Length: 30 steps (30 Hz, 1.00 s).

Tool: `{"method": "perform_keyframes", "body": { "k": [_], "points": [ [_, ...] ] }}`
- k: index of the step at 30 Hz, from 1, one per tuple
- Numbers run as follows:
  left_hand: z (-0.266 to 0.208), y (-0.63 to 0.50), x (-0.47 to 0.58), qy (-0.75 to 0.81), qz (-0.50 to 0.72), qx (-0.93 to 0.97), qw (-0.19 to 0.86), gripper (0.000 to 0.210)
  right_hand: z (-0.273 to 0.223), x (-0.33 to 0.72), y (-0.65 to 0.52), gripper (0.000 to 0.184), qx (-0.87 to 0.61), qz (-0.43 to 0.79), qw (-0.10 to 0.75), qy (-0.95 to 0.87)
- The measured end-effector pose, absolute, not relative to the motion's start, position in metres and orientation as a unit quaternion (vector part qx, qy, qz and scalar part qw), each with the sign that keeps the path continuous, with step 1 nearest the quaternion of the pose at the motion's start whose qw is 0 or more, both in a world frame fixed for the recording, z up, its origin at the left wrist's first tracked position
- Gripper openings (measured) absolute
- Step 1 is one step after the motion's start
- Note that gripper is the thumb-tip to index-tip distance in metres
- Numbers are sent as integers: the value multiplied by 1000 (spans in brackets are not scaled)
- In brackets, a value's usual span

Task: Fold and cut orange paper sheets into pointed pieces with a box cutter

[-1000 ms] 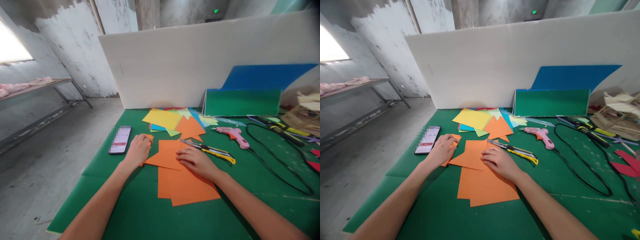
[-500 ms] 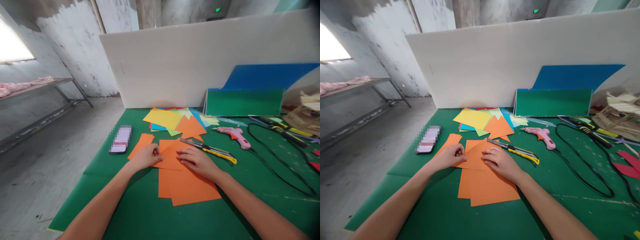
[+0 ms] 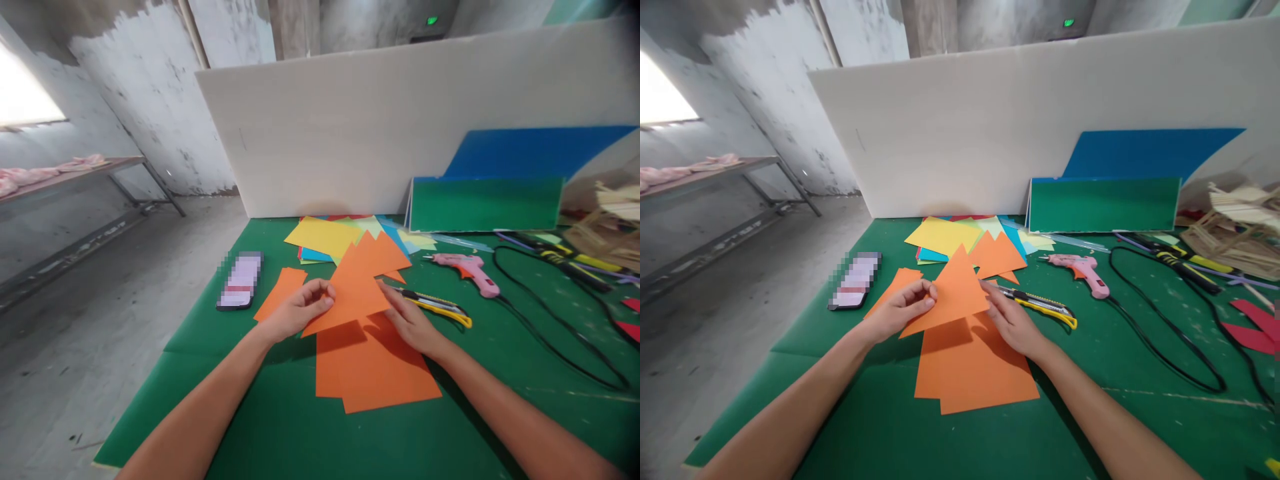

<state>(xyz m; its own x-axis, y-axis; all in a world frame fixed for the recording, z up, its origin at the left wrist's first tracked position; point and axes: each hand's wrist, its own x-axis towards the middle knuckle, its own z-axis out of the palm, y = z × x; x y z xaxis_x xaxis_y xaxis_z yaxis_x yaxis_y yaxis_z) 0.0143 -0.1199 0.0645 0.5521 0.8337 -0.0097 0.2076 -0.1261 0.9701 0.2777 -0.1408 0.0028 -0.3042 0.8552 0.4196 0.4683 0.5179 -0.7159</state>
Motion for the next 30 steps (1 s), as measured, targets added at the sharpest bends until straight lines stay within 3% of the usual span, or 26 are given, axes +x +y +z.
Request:
{"method": "perform_keyframes", "body": {
  "k": [7,16,22,30],
  "points": [
    [38,-118,32,448,297,707,461,22,17,272,-144,51,-394,487,489,-608],
    [27,-124,35,408,300,743,437,33,15,278,-135,33,-515,395,495,-578],
    [35,-135,34,379,260,819,344,55,10,296,-126,44,-551,331,573,-508],
    [38,-137,35,405,139,876,223,87,13,304,-122,70,-508,419,535,-529]
  ]
}}
